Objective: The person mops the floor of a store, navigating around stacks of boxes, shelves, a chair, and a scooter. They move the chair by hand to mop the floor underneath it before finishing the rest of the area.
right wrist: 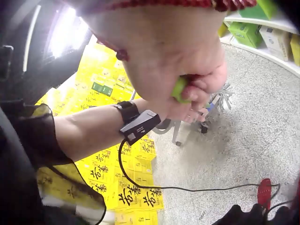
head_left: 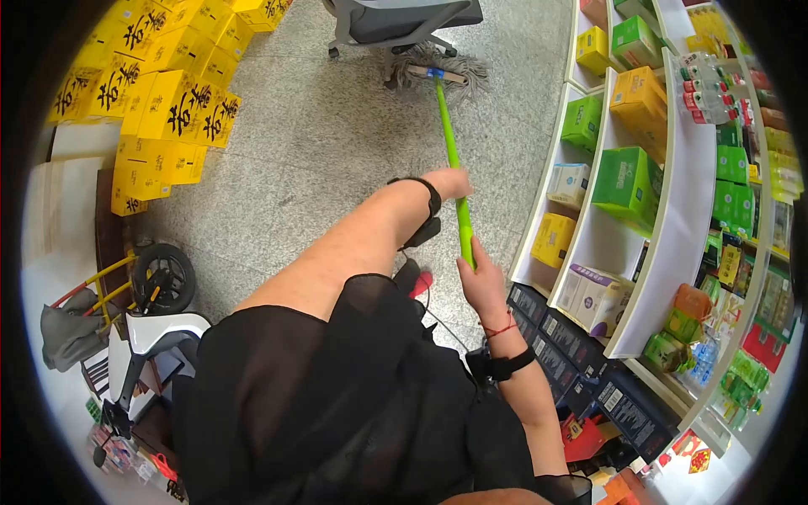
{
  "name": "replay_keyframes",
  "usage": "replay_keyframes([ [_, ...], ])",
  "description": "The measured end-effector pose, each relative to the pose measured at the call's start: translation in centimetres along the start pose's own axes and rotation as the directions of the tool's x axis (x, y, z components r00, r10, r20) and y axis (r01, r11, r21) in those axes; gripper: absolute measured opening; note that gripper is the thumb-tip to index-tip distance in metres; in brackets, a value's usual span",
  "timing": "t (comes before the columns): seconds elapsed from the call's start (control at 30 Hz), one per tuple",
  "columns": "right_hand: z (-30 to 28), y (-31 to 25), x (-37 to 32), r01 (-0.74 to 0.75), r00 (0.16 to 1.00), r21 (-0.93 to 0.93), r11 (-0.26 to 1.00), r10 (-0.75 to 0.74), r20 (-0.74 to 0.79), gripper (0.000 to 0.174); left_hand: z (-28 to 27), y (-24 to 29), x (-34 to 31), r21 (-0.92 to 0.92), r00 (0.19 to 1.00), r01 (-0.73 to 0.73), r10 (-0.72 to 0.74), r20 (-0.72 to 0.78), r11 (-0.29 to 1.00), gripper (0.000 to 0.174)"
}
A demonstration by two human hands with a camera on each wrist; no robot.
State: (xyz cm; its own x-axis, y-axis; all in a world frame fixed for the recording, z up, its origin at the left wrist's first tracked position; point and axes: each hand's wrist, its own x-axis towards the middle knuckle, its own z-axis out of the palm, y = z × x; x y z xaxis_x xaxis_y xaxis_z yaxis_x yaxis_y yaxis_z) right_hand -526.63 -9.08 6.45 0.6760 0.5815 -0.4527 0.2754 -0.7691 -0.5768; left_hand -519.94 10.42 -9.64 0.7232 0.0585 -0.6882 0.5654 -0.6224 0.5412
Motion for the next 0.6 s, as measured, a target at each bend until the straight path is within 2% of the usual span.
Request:
replay_keyframes([
  [0.07, 0.0, 0.9, -1.3, 0.018, 1.0, 0.004, 1.0, -0.018, -0.004, 0.053, 1.6, 0.3, -0.6, -0.004, 1.0, -0.017, 0.017, 0.003, 1.0, 0.046],
  [0.13, -0.1, 1.7, -3.6, -0.048, 0.997, -0.042, 0.998, 0.05, 0.054, 0.053, 4.3, 0.9, -1.5, -0.013, 0.999, -0.031, 0.032, 0.009, 0.999, 0.048],
  [0.2, -0.2, 3.2, -6.2, -0.002, 0.999, -0.064, 0.998, 0.004, 0.034, 0.053, 6.8, 1.9, -2.8, -0.014, 0.999, -0.03, 0.031, 0.03, 0.999, 0.051],
  [0.23, -0.7, 3.3, -7.5, -0.025, 0.997, -0.093, 0.995, 0.031, 0.067, 0.054, 7.8, 2.4, -3.7, -0.018, 1.0, -0.027, 0.027, 0.015, 0.999, 0.051],
  [0.33, -2.0, 5.8, -12.4, -0.032, 0.993, -0.154, 0.988, 0.049, 0.107, 0.056, 11.4, 4.6, -7.1, -0.048, 0.996, -0.077, 0.079, 0.036, 0.996, 0.053],
  [0.4, -3.4, 6.8, -16.0, -0.032, 0.98, -0.267, 0.963, 0.083, 0.18, 0.057, 13.6, 6.3, -9.4, -0.01, 0.976, -0.179, 0.179, 0.126, 0.984, 0.056],
  [0.53, -6.7, 11.3, -23.2, 0.024, 0.958, -0.338, 0.941, 0.075, 0.275, 0.06, 17.4, 10.3, -14.1, 0.087, 0.955, -0.252, 0.234, 0.181, 0.964, 0.055],
  [0.6, -9.2, 12.7, -26.3, 0.068, 0.944, -0.329, 0.942, 0.046, 0.326, 0.062, 19.4, 11.7, -15.3, 0.003, 0.873, -0.24, 0.215, 0.439, 0.971, 0.058],
])
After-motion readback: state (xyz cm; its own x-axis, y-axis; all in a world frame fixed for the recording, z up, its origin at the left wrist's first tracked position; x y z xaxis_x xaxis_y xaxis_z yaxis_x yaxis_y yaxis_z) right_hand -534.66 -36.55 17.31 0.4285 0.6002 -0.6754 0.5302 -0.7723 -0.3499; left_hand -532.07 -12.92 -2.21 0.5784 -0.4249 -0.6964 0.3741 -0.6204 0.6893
